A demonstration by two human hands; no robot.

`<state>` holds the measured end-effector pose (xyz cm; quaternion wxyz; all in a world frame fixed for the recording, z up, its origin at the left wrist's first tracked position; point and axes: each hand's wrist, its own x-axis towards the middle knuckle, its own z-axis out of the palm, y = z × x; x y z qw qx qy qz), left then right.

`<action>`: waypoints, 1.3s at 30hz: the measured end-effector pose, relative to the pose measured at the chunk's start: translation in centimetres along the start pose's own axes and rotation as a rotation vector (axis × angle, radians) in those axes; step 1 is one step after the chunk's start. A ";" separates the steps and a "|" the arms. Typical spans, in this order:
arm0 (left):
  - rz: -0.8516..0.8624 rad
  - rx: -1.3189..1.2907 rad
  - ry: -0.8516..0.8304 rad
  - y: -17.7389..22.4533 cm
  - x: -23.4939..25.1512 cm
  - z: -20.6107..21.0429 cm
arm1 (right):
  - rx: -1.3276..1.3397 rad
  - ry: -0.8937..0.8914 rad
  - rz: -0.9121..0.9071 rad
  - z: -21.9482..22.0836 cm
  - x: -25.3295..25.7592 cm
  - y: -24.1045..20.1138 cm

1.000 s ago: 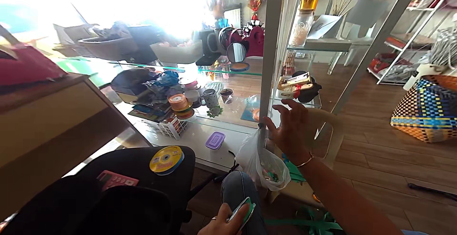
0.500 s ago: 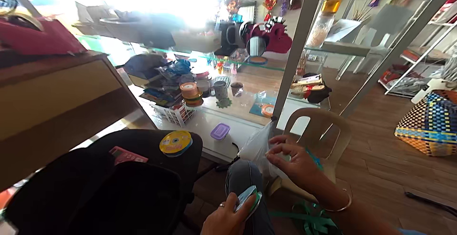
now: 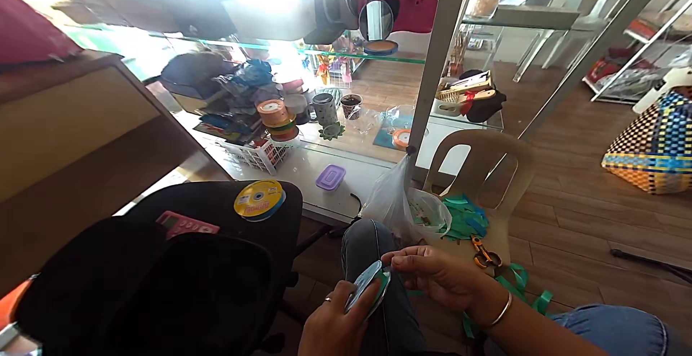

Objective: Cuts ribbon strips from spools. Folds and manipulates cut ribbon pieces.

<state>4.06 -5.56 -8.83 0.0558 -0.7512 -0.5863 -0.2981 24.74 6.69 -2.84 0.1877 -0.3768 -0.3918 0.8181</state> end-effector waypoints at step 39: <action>0.004 0.025 -0.004 -0.2 0.1 0.4 | -0.343 -0.125 -0.181 -1.2 2.8 1.1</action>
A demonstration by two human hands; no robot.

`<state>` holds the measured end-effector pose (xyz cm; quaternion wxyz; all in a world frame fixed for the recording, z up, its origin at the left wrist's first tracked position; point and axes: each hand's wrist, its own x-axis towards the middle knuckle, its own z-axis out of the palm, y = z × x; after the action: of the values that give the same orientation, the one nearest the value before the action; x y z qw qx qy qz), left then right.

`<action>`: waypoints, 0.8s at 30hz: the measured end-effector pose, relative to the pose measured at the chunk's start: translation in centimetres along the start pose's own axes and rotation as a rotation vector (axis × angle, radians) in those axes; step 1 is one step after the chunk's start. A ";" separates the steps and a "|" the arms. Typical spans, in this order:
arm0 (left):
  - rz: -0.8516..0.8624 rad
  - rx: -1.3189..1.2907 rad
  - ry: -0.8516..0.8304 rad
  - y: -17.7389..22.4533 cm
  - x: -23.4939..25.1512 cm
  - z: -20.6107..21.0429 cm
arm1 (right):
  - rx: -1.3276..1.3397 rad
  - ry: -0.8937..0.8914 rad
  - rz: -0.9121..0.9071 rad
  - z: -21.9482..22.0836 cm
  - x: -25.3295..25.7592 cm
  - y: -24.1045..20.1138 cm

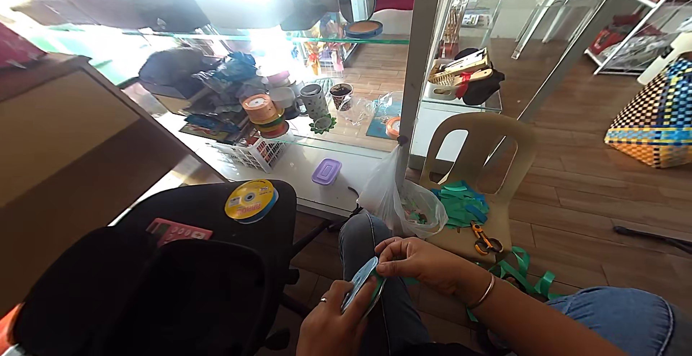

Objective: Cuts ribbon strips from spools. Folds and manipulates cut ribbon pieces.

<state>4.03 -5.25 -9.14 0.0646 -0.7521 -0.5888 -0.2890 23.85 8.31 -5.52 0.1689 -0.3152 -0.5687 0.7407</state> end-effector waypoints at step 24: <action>0.016 0.013 -0.004 0.6 0.0 0.0 | -0.062 0.058 0.306 -0.6 1.2 0.2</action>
<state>4.56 -5.44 -9.00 0.0706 -0.7569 -0.5848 -0.2831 23.36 9.45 -6.18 0.0607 -0.4245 -0.5314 0.7306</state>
